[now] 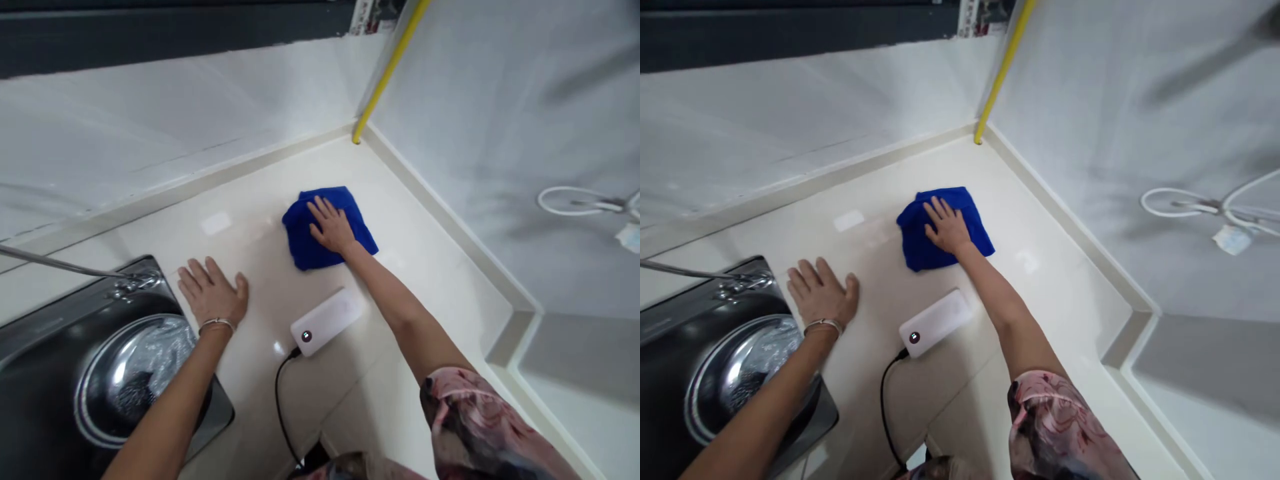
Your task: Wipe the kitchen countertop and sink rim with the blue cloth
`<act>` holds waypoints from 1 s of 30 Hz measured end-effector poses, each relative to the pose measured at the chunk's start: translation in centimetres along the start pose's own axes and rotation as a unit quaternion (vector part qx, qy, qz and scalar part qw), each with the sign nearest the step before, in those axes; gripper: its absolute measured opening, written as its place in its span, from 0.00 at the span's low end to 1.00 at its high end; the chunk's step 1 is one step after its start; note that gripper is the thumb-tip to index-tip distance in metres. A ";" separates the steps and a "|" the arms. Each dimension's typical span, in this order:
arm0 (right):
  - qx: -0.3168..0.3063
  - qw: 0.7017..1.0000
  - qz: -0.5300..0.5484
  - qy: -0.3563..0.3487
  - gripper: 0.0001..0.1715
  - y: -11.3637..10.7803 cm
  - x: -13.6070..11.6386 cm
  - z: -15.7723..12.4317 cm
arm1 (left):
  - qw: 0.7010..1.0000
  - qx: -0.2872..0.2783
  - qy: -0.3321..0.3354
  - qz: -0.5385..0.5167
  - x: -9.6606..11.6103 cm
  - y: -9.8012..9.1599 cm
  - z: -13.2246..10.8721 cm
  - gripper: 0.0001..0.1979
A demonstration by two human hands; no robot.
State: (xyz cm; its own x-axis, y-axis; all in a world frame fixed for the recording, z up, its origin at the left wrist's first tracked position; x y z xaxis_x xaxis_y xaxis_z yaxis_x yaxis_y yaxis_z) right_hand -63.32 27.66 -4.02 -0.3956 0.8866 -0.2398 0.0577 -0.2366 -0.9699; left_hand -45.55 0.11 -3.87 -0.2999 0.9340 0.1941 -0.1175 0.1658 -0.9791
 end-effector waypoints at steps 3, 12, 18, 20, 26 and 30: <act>-0.018 0.999 0.023 -0.039 0.37 -0.6 1.1 -2.8 | 1.000 0.008 0.010 -0.017 0.3 -0.5 0.0 0.41; -0.010 0.996 -0.024 0.080 0.37 -3.7 9.2 -17.6 | 1.000 0.011 0.013 -0.015 0.7 -0.7 -0.1 0.38; -0.017 0.987 -0.039 0.154 0.37 -3.9 8.0 -31.2 | 0.999 0.034 0.020 -0.022 0.8 -0.5 0.1 0.37; -0.010 0.983 -0.042 0.181 0.37 -3.7 6.5 -35.9 | 0.999 0.026 0.019 -0.033 0.7 -0.4 0.2 0.39; 0.007 0.964 -0.048 0.261 0.38 -2.1 0.1 -50.7 | 0.997 -0.010 0.027 -0.078 0.9 -0.3 0.5 0.44; 0.008 0.946 -0.057 0.318 0.40 -0.8 -4.2 -60.4 | 0.995 -0.004 0.032 -0.093 0.9 -0.3 0.5 0.45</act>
State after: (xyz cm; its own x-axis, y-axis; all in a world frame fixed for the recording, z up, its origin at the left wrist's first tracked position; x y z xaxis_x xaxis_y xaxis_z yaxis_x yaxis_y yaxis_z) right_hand -6.40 48.16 -4.78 0.2329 0.9657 -0.1151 0.0317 -0.1258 -0.9915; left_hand -46.27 0.71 -3.39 -0.2128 0.9048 0.3688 -0.1580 0.3406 -0.9268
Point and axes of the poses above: each hand's wrist, its own z-axis towards the middle knuckle, its own y-axis out of the palm, x = y × z, the point moved 6 cm from there along z, towards the middle knuckle, and after that the axes turned 4 degrees about y, right-handed, at the moved point
